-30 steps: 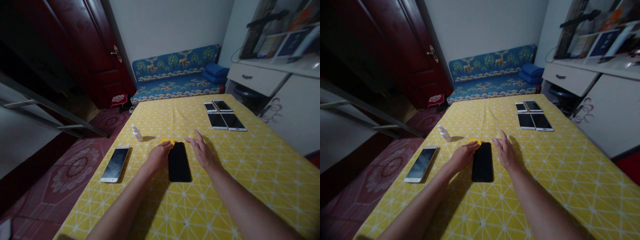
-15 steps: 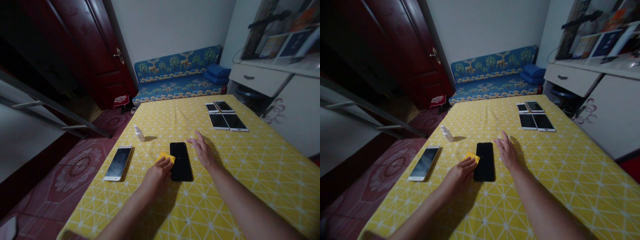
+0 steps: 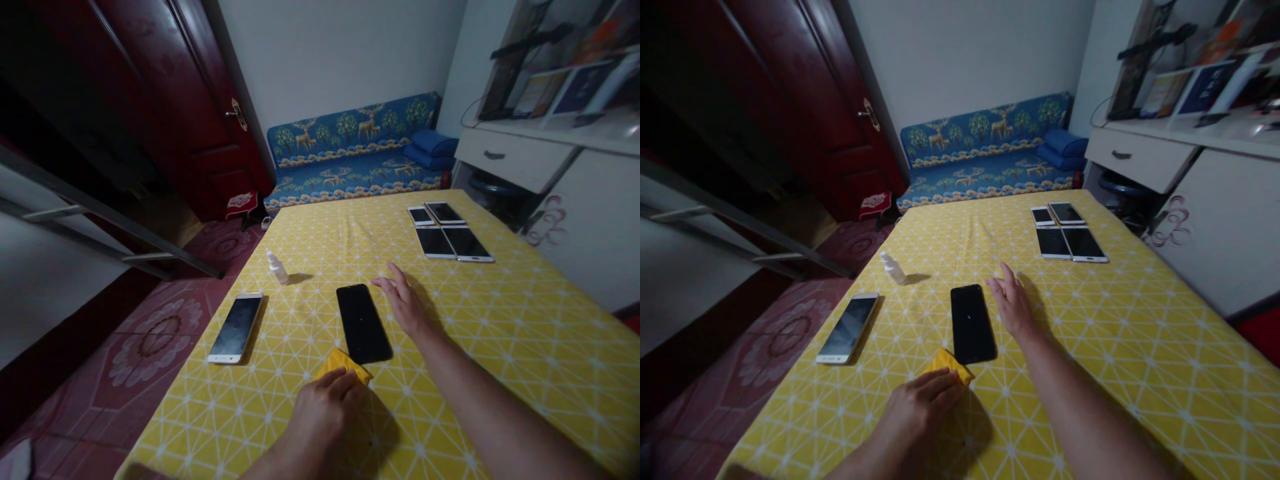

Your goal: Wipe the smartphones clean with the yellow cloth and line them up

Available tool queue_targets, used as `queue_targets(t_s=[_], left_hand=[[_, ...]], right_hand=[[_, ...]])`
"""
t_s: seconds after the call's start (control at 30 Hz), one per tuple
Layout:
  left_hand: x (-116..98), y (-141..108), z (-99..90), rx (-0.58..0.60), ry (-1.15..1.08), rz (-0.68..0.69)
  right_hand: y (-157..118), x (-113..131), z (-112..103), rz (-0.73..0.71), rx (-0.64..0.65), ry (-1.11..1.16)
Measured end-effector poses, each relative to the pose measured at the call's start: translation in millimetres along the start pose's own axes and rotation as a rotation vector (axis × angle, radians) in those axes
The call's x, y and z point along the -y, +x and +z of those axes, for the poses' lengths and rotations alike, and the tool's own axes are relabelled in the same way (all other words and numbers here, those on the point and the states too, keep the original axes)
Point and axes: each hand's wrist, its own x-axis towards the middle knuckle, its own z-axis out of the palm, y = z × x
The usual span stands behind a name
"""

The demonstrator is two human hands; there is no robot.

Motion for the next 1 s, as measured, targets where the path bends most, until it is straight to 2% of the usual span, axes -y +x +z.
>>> queue_targets(t_s=[0.07,0.23,0.3,0.37,0.47,0.5,0.6,0.7,0.77,0.87,0.93,1.0], left_hand=[[-2,3,-7.5,-0.083,-0.06,0.012],[-4,32,-45.1,-0.49,-0.127,0.026],[-2,47,-53.1,-0.586,-0.101,0.008],[2,58,-49.7,-0.557,-0.089,0.006],[9,65,-28.8,-0.394,-0.067,0.012],[10,65,-20.9,-0.384,-0.072,-0.002],[9,59,-4.4,-0.369,-0.094,-0.113],[7,55,1.5,-0.333,-0.059,-0.258],[8,55,4.3,-0.31,-0.019,-0.309],[14,55,10.3,-0.292,0.009,-0.32],[17,55,14.1,-0.29,0.023,-0.331],[18,54,16.4,-0.288,0.031,-0.348]], right_hand=[[0,0,0,-0.004,0.01,0.02],[2,-4,1,0.007,0.015,0.06],[3,-6,1,-0.004,0.022,0.068],[4,-8,1,-0.014,0.021,0.082],[3,-8,2,0.001,0.001,0.126],[3,-6,2,0.012,-0.006,0.141],[2,1,0,0.005,-0.054,0.155],[-1,14,-3,-0.103,-0.086,0.09],[-5,26,-7,-0.25,-0.02,0.024],[-13,42,-12,-0.52,0.228,-0.087],[-17,49,-13,-0.612,0.348,-0.193],[-19,50,-11,-0.636,0.398,-0.29]])
